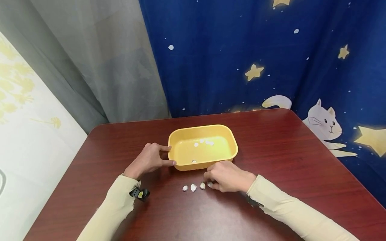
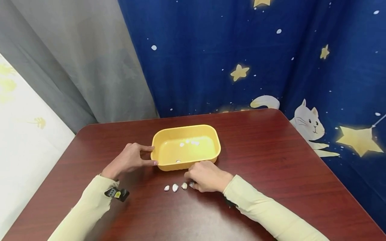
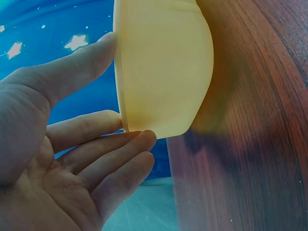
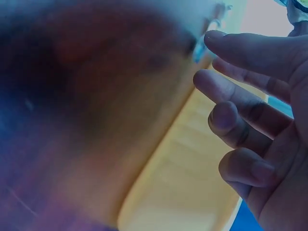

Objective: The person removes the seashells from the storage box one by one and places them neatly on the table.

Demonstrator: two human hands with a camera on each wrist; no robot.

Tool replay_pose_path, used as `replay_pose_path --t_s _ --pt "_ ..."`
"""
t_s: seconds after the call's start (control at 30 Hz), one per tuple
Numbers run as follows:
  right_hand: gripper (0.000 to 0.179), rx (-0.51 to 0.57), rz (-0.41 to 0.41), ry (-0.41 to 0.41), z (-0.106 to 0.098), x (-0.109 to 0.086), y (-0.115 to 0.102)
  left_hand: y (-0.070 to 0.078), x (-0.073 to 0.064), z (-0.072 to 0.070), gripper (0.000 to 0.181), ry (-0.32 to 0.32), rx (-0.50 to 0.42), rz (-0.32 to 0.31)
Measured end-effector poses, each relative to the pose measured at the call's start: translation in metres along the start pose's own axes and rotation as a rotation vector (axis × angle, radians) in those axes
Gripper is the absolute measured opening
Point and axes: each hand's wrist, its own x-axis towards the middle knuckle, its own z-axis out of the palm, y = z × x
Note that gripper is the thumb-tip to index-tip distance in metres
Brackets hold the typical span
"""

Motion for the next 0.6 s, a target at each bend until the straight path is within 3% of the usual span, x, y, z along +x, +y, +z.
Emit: replay_pose_path --t_s 0.2,0.6 --pt "0.020 -0.026 -0.011 -0.003 -0.015 0.001 0.001 0.000 -0.001 0.000 0.070 -0.002 -0.004 -0.004" --pt "0.015 0.003 -0.044 0.006 -0.046 0.005 0.006 0.003 -0.004 -0.001 0.069 0.006 0.001 0.011"
